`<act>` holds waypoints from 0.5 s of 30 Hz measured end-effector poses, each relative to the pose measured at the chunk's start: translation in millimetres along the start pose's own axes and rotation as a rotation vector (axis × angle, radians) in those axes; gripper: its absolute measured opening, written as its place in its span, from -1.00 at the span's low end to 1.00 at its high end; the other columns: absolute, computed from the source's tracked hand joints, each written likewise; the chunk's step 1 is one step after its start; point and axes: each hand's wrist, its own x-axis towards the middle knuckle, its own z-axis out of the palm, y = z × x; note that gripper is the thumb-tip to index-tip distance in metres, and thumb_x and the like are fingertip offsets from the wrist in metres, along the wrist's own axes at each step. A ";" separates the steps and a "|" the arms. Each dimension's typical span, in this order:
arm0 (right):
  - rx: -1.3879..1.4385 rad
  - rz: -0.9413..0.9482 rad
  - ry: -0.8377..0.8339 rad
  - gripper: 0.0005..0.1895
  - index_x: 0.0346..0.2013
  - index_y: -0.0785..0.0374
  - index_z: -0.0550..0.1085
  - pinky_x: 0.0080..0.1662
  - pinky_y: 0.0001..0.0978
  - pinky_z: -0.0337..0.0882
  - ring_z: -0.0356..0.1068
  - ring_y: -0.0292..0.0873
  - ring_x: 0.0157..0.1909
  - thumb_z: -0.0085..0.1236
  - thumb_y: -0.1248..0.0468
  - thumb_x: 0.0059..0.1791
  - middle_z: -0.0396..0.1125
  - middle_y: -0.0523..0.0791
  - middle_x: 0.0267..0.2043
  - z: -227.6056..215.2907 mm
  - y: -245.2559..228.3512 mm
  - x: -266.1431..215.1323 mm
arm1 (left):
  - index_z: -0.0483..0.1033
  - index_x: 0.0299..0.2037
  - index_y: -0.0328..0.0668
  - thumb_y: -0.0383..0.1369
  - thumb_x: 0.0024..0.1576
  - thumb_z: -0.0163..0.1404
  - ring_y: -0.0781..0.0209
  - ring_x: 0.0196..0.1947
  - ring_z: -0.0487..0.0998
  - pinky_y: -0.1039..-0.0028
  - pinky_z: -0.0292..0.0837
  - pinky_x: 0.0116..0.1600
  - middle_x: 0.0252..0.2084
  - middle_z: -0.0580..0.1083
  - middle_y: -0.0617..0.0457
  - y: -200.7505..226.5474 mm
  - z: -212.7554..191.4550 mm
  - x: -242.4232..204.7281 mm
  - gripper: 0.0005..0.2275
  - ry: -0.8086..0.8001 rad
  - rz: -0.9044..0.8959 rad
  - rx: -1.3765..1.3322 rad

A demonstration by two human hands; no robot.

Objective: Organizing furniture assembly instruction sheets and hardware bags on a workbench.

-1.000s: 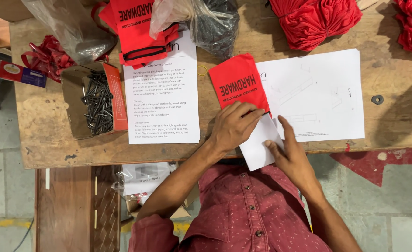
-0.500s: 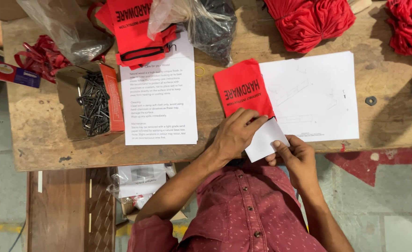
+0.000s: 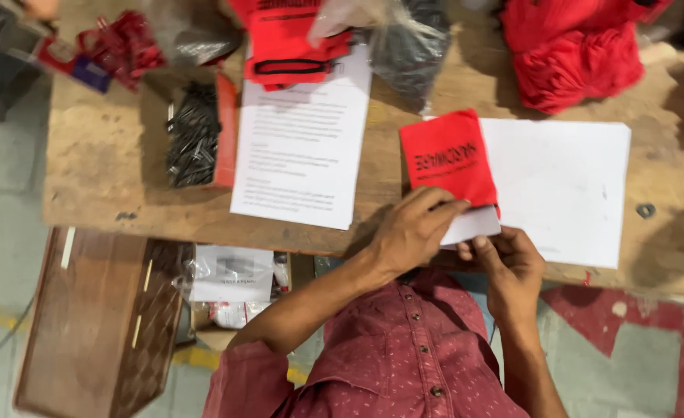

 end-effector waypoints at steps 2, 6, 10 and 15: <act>0.009 -0.023 -0.049 -0.86 -0.04 0.46 0.43 -0.11 -0.42 0.55 0.49 -0.23 -0.23 0.12 0.44 0.12 0.46 0.00 -0.20 1.8 5.5 -0.6 | 0.56 0.06 -0.28 -0.52 0.17 0.09 0.11 -0.09 0.55 0.37 0.57 0.00 -0.11 0.48 -0.01 2.2 -1.7 -4.1 -0.75 0.031 -0.018 -0.017; -0.011 -0.046 0.022 -0.85 -0.01 0.46 0.44 -0.14 -0.42 0.53 0.47 -0.24 -0.23 0.11 0.50 0.12 0.46 -0.01 -0.18 20.8 -4.7 1.2 | 0.58 0.03 -0.23 -0.48 0.18 0.10 0.11 -0.13 0.59 0.37 0.58 -0.03 -0.13 0.50 0.03 9.7 -13.2 -4.6 -0.78 -0.003 -0.085 -0.126; -0.156 -0.131 0.013 -0.73 0.07 0.43 0.41 -0.07 -0.47 0.49 0.42 -0.27 -0.13 0.16 0.54 0.08 0.41 -0.08 -0.12 22.1 8.1 8.2 | 0.58 0.03 -0.22 -0.44 0.22 0.10 0.10 -0.17 0.62 0.38 0.58 -0.06 -0.13 0.52 0.03 7.9 -25.3 -4.2 -0.81 0.020 -0.172 -0.261; -0.125 -0.172 0.011 -0.51 0.15 0.31 0.25 -0.05 -0.54 0.49 0.38 -0.35 -0.04 0.16 0.55 -0.02 0.32 -0.20 -0.09 52.6 -23.4 16.7 | 0.60 0.03 -0.19 -0.44 0.22 0.09 0.10 -0.14 0.62 0.38 0.57 -0.03 -0.11 0.53 0.03 12.8 -37.2 -10.3 -0.81 0.020 -0.163 -0.300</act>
